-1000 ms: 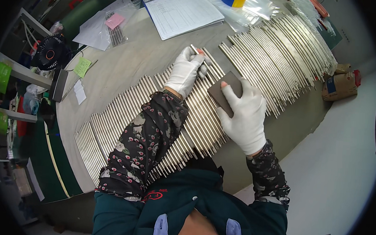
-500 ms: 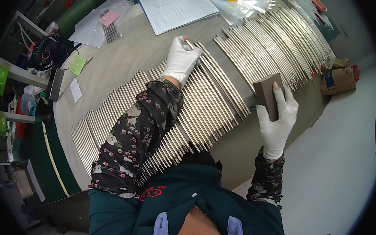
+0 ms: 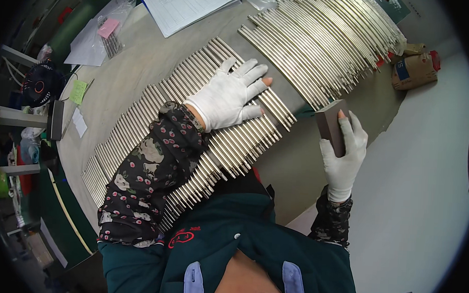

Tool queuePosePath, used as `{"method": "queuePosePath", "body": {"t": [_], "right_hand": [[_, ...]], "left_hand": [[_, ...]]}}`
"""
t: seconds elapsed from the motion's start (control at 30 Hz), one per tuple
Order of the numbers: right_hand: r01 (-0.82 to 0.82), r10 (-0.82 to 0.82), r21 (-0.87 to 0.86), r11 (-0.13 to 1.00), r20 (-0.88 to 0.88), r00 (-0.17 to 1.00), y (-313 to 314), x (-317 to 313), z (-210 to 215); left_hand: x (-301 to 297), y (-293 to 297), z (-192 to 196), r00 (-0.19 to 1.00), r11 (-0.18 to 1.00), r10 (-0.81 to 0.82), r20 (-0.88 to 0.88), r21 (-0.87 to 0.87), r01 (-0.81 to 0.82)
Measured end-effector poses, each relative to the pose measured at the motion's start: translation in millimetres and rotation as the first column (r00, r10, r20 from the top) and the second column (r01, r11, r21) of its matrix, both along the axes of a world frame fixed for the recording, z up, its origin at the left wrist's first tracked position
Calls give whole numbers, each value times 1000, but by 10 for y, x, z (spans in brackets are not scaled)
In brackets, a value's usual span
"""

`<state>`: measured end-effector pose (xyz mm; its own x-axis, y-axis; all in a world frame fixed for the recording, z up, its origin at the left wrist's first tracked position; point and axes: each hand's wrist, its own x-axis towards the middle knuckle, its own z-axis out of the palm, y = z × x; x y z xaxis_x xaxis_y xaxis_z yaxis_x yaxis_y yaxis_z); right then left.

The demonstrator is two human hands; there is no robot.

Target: Sanding the ends of a row of thin metal rods using a sanding block.

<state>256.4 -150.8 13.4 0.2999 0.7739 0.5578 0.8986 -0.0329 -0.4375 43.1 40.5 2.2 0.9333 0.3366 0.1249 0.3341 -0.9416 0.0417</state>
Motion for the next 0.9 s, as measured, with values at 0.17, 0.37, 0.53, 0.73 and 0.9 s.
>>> {"method": "queuePosePath", "body": {"t": [0.17,0.37,0.53,0.73,0.9], "right_hand": [[-108,139,-176,978,173,975,-138,-69,-7],[-187,251,-301,935,192,949,-166,-203,-64],[-206,272,-311,928,184,945,-92,-252,-45],[-178,239,-285,942,194,952,-105,-173,23],[-50,96,-177,983,266,959,2,-93,61]], "left_hand": [[-366,-115,2,998,998,-43,-34,-47,42],[-569,-34,63,999,999,-39,8,-10,39],[-487,192,65,995,999,48,93,-15,-47],[-218,247,-28,996,995,84,-27,57,-83],[-129,284,-42,995,994,98,-22,48,-96]]}}
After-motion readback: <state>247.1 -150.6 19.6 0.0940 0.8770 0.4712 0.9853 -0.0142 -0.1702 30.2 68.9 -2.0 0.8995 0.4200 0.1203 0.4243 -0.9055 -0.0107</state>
